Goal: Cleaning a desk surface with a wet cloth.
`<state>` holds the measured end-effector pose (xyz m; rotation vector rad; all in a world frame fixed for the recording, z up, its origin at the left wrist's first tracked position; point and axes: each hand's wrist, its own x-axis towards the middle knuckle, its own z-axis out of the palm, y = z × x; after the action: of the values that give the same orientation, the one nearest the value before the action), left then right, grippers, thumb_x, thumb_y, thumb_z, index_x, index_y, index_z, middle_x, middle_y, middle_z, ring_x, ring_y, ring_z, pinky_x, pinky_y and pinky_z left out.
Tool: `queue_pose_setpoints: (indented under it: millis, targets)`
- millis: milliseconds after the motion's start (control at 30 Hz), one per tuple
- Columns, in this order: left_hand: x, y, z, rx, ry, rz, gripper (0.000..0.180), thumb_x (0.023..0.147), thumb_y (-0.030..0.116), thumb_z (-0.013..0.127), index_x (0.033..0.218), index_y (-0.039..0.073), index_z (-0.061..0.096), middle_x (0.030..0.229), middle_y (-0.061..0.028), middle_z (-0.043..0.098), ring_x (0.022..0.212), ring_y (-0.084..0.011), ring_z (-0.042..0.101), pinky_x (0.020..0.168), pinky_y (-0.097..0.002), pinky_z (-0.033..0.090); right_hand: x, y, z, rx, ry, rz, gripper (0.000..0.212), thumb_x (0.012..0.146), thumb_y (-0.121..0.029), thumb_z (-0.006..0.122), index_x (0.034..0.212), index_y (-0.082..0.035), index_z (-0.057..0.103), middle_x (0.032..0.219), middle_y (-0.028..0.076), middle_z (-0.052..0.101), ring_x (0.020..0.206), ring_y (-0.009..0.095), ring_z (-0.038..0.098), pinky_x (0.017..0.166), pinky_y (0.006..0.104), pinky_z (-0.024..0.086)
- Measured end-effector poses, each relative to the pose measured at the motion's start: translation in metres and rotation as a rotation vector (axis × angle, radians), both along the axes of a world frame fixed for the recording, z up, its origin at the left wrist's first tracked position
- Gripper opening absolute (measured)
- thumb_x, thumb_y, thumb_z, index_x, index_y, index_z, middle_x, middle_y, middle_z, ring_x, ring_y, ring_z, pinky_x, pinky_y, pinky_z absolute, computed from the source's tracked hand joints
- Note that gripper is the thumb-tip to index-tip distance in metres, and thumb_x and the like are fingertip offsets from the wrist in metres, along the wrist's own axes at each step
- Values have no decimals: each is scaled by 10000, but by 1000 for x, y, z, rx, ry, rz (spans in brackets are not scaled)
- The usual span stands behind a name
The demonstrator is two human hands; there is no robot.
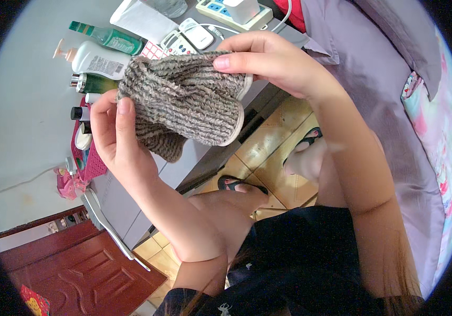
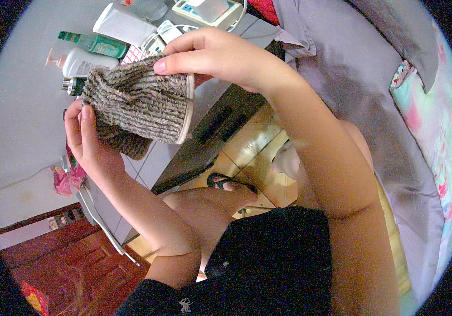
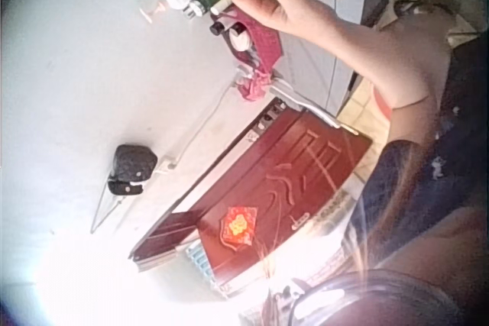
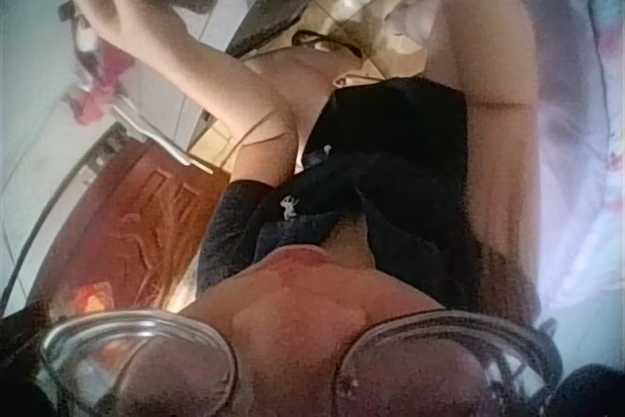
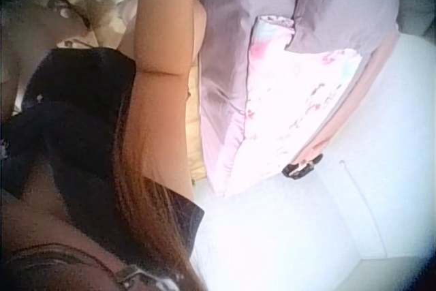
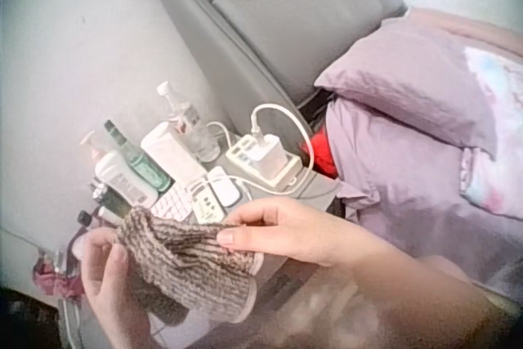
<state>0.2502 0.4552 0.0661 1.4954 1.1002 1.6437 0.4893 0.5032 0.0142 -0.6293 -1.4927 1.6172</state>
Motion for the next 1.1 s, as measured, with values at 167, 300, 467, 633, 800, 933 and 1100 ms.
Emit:
queue_pose_setpoints:
  millis: [167, 300, 467, 633, 800, 933, 1100]
  targets:
    - [8, -3, 1, -85, 52, 65, 117, 952, 101, 603, 1034, 18, 599, 980, -21, 619, 888, -80, 541, 834, -228, 418, -3, -5, 0, -112, 23, -14, 382, 926, -311, 655, 1186, -32, 636, 924, 7, 676, 786, 74, 624, 659, 233, 501]
    - [13, -6, 9, -105, 77, 106, 109, 953, 108, 596, 1022, 23, 602, 956, -9, 612, 884, -79, 531, 827, -230, 414, -10, -8, -1, -116, -8, -42, 323, 934, -181, 627, 1231, -99, 528, 997, 34, 649, 852, 109, 642, 676, 250, 519]
    - [34, -2, 10, -77, 14, 129, 200, 975, 65, 540, 1171, 28, 555, 950, -50, 640, 796, -96, 581, 760, -215, 466, -25, 2, -26, 191, 65, -208, 247, 820, 70, 487, 1006, -92, 503, 1027, 33, 572, 1110, 140, 573, 927, 303, 452]
    - [6, -1, 6, -46, -83, -244, 176, 980, 73, 540, 1139, 12, 585, 962, -104, 629, 638, -67, 485, 506, -199, 390, -34, 8, -35, 343, 148, -259, 228, 781, 75, 484, 964, -39, 561, 916, 75, 642, 953, 181, 627, 836, 319, 483]
    - [15, 4, 1, -119, 229, 4, 119, 958, 76, 568, 1037, 9, 627, 1022, -91, 656, 735, -82, 539, 626, -225, 442, -35, 0, -31, 208, 111, -168, 202, 785, 67, 492, 950, -25, 563, 862, 84, 656, 889, 194, 666, 789, 323, 502]
    - [20, 0, -2, -89, 453, -234, 84, 911, 20, 621, 990, 0, 639, 1010, -55, 651, 830, -74, 549, 741, -220, 433, -27, 0, -32, 141, -23, -183, 210, 822, 62, 490, 1003, -23, 553, 956, 48, 622, 1043, 151, 610, 865, 303, 476]
    - [35, -10, -4, -401, 593, -316, 135, 867, 97, 714, 896, 1, 622, 783, 19, 612, 687, -39, 525, 622, -222, 425, -30, 2, -31, 169, 36, -304, 175, 854, 2, 580, 1027, -26, 579, 968, 24, 619, 1010, 144, 613, 843, 300, 491]
